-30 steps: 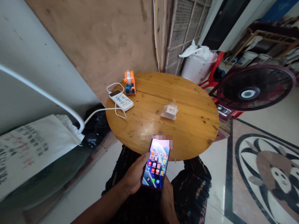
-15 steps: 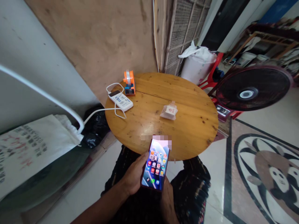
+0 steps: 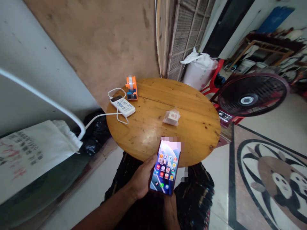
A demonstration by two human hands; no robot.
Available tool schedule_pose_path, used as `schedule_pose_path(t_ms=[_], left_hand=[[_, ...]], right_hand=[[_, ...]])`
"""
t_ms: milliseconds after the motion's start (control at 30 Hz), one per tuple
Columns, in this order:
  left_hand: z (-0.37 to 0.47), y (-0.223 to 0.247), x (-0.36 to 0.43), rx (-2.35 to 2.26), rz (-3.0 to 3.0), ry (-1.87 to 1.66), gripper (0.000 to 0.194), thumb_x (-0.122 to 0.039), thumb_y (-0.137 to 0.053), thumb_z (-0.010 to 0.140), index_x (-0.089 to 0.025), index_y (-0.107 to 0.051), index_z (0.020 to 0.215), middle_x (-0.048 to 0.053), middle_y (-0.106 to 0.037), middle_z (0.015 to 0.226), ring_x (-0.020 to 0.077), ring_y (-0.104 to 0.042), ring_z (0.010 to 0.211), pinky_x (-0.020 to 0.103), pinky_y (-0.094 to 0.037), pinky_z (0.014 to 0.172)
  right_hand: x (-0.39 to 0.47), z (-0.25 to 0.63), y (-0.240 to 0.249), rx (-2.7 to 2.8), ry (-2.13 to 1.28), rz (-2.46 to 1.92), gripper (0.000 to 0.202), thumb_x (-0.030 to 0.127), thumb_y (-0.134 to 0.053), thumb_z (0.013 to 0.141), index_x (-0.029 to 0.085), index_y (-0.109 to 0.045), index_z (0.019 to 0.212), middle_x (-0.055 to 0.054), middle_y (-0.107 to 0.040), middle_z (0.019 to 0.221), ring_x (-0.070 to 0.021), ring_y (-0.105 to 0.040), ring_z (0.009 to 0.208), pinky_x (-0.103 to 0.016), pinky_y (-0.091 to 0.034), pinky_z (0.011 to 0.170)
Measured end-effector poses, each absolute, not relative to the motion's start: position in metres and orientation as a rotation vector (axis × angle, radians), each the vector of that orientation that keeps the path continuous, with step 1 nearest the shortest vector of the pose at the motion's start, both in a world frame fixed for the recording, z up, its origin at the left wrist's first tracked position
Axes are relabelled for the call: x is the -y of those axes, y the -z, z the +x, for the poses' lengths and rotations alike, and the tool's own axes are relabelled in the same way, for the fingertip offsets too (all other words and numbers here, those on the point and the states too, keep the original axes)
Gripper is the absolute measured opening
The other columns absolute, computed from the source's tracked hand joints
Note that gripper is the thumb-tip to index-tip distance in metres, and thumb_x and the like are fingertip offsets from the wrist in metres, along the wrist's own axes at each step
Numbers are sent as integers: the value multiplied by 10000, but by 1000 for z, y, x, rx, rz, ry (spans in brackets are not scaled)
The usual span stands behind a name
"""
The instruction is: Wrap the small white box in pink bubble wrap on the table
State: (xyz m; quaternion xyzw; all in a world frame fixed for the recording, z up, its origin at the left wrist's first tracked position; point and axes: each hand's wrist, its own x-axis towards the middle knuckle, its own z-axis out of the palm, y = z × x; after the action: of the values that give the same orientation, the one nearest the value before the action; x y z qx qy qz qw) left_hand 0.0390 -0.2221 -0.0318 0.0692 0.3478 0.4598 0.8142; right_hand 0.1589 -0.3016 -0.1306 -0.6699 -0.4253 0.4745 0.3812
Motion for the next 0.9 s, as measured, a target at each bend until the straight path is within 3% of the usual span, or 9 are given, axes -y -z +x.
schedule_pose_path(t_ms=[233,400,700,900], left_hand=[[41,18,215,-830,195,-947,417,-385,-617,863,-127,-616,1191,99,-732,901,204,-679,686,288,-512,622],[42,18,214,-841,152,-934,436,-405,-623,854,-107,-616,1172,106,-726,873,200,-677,654,281,-509,590],[31,27,220,-833,264,-963,456,-427,-635,842,-128,-630,1187,98,-731,889,191,-669,639,319,-529,685],[14,29,225,-770,292,-1074,346,-376,-679,815,-131,-695,1059,99,-720,1010,254,-667,952,339,-508,882]], right_hand=[[307,164,133,1114,-1187,-1683,593,655,-393,848,195,-735,697,-87,-684,660,-247,-639,628,-331,-520,569],[304,162,130,1118,-1176,-1691,557,666,-450,815,207,-737,682,-67,-647,560,-235,-613,547,-315,-494,507],[305,156,126,1059,-1130,-1704,579,670,-402,847,208,-741,760,-76,-670,610,-247,-637,593,-325,-515,542],[298,154,114,1130,-1257,-1611,537,668,-427,848,227,-720,936,-73,-717,852,-258,-659,825,-327,-546,705]])
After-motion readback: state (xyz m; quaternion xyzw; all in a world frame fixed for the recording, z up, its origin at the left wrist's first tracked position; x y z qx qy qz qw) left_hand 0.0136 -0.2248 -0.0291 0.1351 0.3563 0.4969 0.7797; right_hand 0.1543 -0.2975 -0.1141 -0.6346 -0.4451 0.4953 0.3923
